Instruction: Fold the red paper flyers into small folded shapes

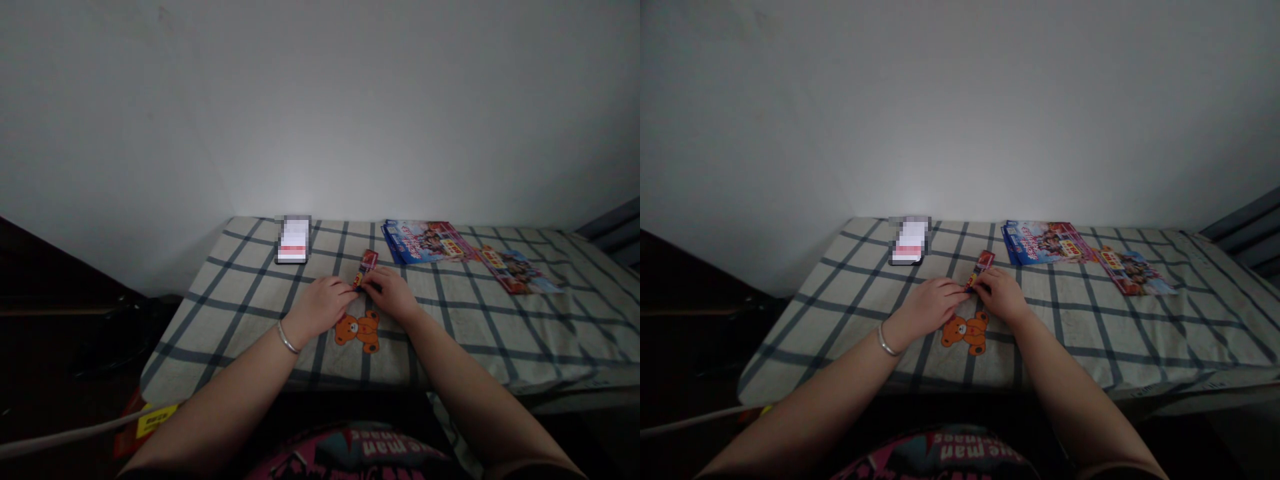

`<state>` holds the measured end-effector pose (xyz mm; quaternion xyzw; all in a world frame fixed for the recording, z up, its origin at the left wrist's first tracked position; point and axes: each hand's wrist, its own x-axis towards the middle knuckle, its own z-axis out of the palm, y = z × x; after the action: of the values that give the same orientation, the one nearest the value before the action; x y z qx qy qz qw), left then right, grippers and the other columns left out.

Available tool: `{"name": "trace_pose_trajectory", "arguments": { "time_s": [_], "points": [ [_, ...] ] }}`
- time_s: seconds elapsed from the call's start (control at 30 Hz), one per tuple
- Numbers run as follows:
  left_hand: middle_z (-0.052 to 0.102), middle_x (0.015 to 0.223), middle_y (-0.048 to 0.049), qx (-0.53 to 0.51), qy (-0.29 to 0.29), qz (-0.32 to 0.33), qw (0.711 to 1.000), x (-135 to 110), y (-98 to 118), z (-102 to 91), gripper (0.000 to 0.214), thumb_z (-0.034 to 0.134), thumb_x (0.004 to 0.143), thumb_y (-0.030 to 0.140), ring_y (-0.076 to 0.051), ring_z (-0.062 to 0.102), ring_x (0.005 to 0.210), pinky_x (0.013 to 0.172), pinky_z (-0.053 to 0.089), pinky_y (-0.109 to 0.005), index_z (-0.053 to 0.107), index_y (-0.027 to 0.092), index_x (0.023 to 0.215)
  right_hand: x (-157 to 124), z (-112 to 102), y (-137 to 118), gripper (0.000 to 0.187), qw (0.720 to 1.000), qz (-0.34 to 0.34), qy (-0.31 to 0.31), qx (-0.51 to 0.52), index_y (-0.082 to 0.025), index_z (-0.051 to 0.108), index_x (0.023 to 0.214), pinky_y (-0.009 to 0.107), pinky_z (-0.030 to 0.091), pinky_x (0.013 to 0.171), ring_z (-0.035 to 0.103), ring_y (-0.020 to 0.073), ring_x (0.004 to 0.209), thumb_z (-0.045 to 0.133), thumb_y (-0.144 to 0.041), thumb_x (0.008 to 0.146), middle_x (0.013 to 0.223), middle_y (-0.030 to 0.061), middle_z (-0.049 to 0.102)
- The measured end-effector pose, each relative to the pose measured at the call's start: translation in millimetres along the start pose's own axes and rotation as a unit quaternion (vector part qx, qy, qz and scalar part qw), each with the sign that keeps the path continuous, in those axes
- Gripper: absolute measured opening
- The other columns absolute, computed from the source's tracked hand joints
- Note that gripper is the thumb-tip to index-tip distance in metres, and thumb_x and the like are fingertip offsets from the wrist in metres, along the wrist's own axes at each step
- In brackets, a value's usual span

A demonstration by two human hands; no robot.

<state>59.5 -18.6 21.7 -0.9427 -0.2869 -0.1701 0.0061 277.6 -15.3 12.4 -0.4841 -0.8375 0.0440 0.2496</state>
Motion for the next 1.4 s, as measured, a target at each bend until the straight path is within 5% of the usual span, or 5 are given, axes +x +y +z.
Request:
{"name": "trace_pose_trajectory", "arguments": {
  "time_s": [0.6, 0.9, 1.4],
  "points": [
    [0.068, 0.098, -0.0071, 0.041, -0.024, -0.032, 0.998, 5, 12, -8.8, 0.026, 0.053, 0.088, 0.015, -0.024, 0.058, 0.095, 0.079, 0.052, -0.038, 0.065, 0.016, 0.111, 6, 6, -4, 0.009, 0.997, 0.011, -0.009, -0.074, -0.019, 0.064, 0.079, 0.033, 0.046, 0.078, 0.061, 0.0203, 0.085, 0.060, -0.020, 0.086, 0.086, 0.0052, 0.067],
    [0.064, 0.114, -0.0074, 0.043, 0.042, -0.020, 0.998, 3, 11, -2.8, 0.023, 0.054, 0.089, 0.015, -0.028, 0.045, 0.125, 0.105, 0.038, -0.048, 0.067, 0.018, 0.108, 6, 7, -3, 0.006, 0.998, 0.029, 0.001, -0.054, -0.020, 0.065, 0.078, 0.033, 0.043, 0.080, 0.062, 0.0196, 0.084, 0.064, -0.021, 0.084, 0.085, 0.0031, 0.068],
    [0.067, 0.109, -0.0044, 0.047, 0.018, -0.026, 0.998, 5, 12, -2.4, 0.025, 0.054, 0.090, 0.022, -0.024, 0.055, 0.107, 0.113, 0.023, -0.053, 0.062, 0.021, 0.114, 6, 10, -1, 0.011, 0.996, 0.074, 0.010, -0.039, -0.021, 0.065, 0.092, 0.037, 0.040, 0.085, 0.063, 0.0223, 0.092, 0.059, -0.016, 0.085, 0.094, 0.0034, 0.071]
  ]
}}
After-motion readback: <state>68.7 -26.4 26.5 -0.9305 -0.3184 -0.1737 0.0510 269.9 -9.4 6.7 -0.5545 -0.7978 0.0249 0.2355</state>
